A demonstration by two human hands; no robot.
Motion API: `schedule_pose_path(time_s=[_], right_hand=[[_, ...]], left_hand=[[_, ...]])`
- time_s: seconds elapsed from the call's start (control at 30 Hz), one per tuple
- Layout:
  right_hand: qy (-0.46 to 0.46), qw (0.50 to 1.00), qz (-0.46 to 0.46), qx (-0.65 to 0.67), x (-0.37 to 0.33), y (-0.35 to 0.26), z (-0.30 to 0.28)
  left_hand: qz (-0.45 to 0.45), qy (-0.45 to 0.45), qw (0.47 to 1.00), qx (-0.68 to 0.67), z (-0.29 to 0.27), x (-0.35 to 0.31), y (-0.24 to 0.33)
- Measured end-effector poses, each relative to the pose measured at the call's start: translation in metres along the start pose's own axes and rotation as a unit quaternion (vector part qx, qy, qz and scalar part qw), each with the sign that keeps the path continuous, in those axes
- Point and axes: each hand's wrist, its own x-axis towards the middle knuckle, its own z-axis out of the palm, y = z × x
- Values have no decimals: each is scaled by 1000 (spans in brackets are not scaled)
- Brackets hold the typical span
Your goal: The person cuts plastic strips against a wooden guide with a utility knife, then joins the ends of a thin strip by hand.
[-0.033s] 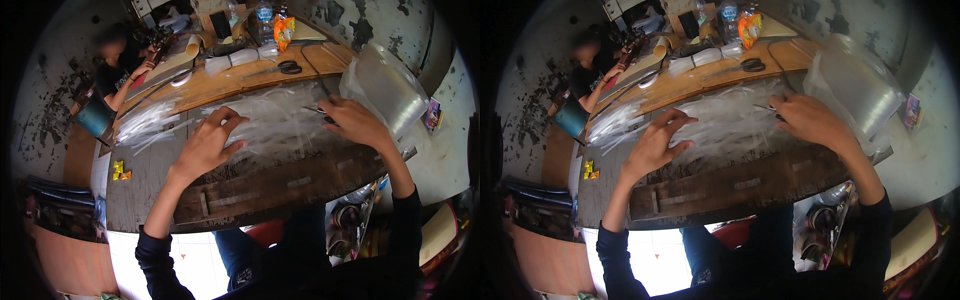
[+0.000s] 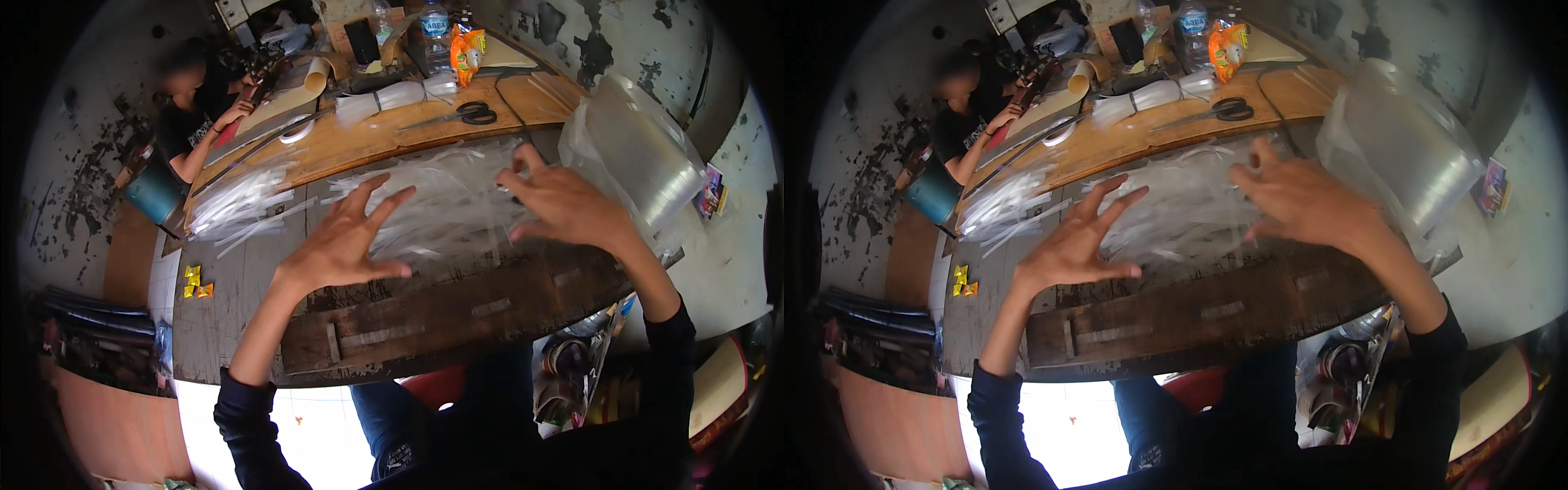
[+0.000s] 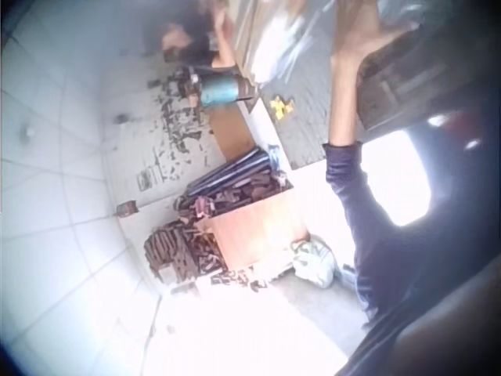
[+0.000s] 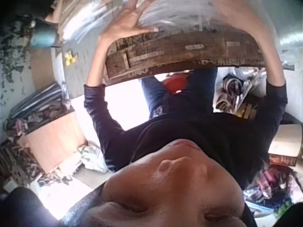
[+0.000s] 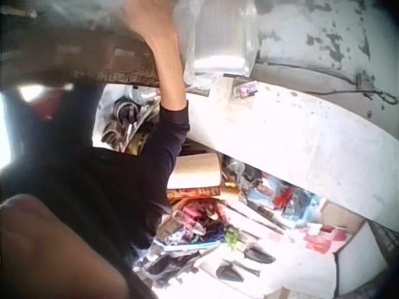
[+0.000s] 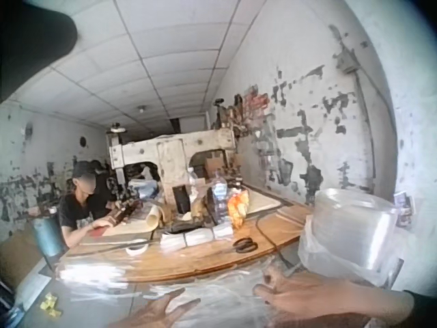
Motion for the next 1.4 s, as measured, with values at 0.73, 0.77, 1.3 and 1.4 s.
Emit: schedule_pose_path(time_s=[0.73,0.77,1.3,1.4], right_hand=[[27,997,-69,16,68,18,51],[31,996,-73,35,67,17,48],[75,994,-69,-25,63,10,47],[36,998,-52,-18,63,13,47]], left_hand=[[-2,50,994,99,48,25,-67],[6,54,992,115,48,24,-68],[-16,155,983,97,54,10,-78],[13,170,980,97,53,13,-78]])
